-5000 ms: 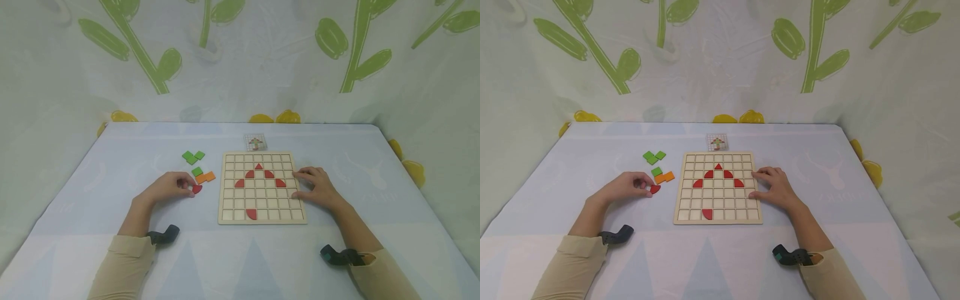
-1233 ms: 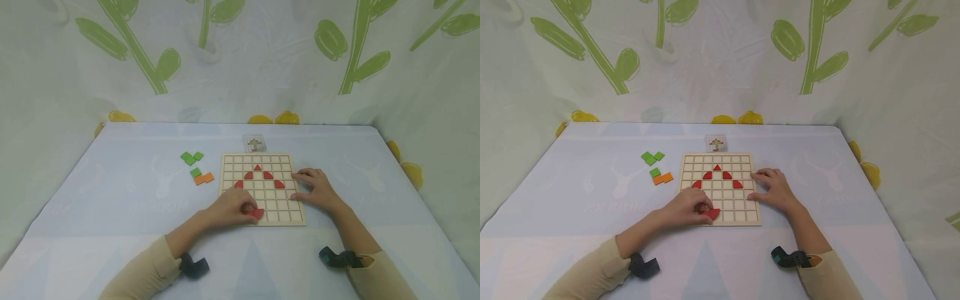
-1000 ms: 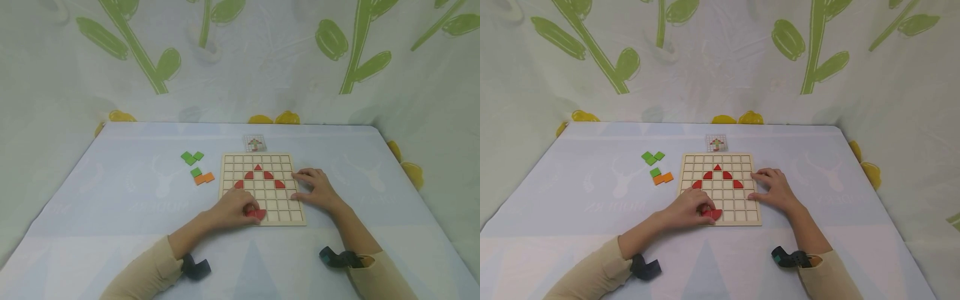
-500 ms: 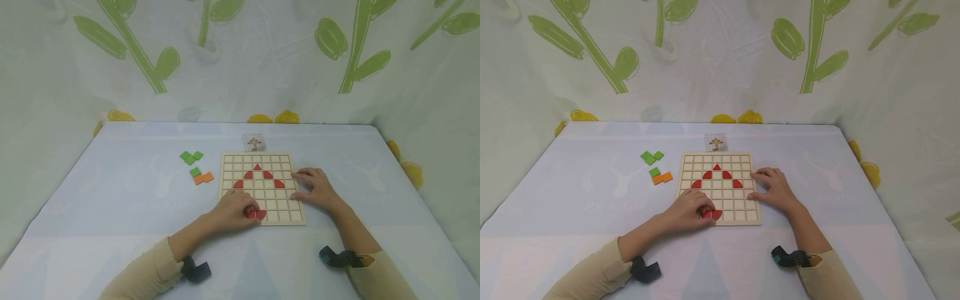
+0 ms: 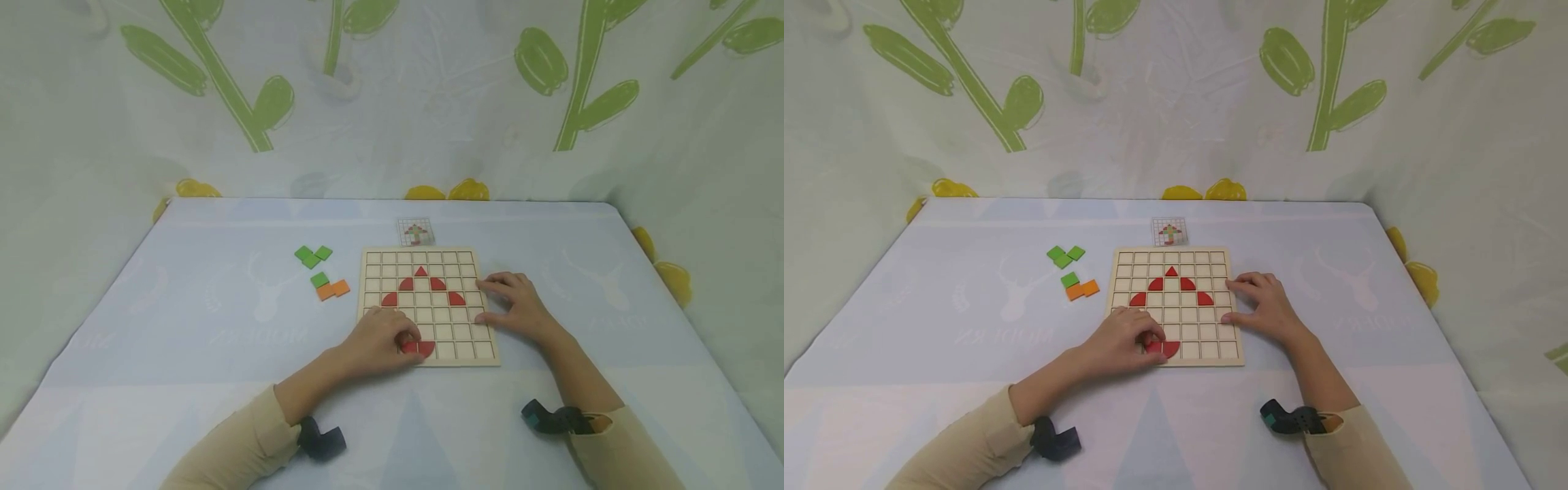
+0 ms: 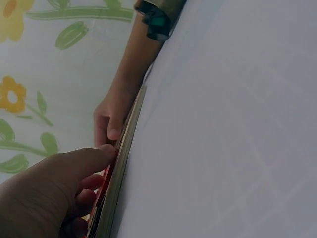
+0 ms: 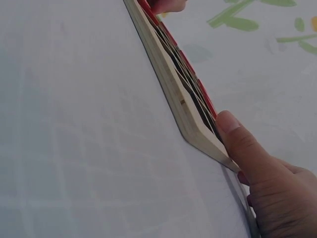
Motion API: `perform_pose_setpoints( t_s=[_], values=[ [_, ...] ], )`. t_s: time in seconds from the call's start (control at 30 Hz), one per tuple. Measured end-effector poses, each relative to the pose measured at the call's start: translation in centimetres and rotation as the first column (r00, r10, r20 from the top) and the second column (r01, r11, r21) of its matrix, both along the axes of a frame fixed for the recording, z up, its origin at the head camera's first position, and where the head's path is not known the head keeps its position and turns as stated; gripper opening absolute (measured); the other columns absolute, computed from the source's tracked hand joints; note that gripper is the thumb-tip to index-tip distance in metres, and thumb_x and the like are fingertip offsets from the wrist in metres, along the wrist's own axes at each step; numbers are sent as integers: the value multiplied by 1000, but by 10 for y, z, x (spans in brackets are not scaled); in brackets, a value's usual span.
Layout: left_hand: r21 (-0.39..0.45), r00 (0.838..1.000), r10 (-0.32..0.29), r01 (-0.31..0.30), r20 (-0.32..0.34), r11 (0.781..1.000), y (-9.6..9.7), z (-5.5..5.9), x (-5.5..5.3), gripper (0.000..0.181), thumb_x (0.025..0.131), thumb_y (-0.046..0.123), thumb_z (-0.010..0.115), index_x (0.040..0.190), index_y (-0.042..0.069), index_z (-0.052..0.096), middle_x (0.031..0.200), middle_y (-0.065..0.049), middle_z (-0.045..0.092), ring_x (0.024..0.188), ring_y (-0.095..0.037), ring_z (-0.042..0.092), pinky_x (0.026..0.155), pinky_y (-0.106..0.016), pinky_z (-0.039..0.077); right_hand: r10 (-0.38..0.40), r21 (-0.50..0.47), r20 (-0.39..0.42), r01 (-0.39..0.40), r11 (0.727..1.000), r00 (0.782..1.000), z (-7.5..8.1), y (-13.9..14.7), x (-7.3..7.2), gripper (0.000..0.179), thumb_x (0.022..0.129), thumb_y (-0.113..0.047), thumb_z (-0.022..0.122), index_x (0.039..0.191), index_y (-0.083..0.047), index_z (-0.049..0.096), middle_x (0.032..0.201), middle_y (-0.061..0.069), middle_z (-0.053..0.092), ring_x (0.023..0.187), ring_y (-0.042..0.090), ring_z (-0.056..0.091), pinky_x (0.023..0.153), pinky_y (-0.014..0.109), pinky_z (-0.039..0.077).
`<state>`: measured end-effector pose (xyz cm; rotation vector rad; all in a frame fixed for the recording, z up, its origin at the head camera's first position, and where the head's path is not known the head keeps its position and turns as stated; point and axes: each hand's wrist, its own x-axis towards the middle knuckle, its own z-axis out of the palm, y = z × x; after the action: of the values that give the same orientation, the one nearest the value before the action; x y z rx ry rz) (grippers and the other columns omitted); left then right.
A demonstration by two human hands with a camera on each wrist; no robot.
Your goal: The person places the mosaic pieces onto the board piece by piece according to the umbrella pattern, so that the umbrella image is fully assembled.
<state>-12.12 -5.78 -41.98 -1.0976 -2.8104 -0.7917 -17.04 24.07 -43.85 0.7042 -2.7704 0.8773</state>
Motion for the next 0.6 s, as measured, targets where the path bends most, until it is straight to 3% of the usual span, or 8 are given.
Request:
perform_pose_setpoints(
  t_s=[0.2, 0.6],
  values=[
    [-15, 1000, 13, -13, 28, 1000, -2, 1, 0, 19, 77, 38, 75, 88, 23, 69, 71, 15, 50, 75, -3, 44, 77, -28, 35, 2, -1, -6, -2, 1000, 1000, -1, 0, -1, 63, 67, -30, 83, 122, -6, 63, 118, 15, 57, 110, 33, 44, 91, 51, 33],
    [38, 999, 5, -7, 49, 999, -5, 4, -2, 22, 76, 37, 76, 91, 22, 70, 72, 14, 54, 74, -3, 46, 74, -27, 37, -7, -2, 0, 7, 1000, 1000, 0, 0, 1, 64, 67, -30, 84, 123, -6, 63, 119, 16, 56, 110, 32, 43, 91, 51, 35]
  ],
)
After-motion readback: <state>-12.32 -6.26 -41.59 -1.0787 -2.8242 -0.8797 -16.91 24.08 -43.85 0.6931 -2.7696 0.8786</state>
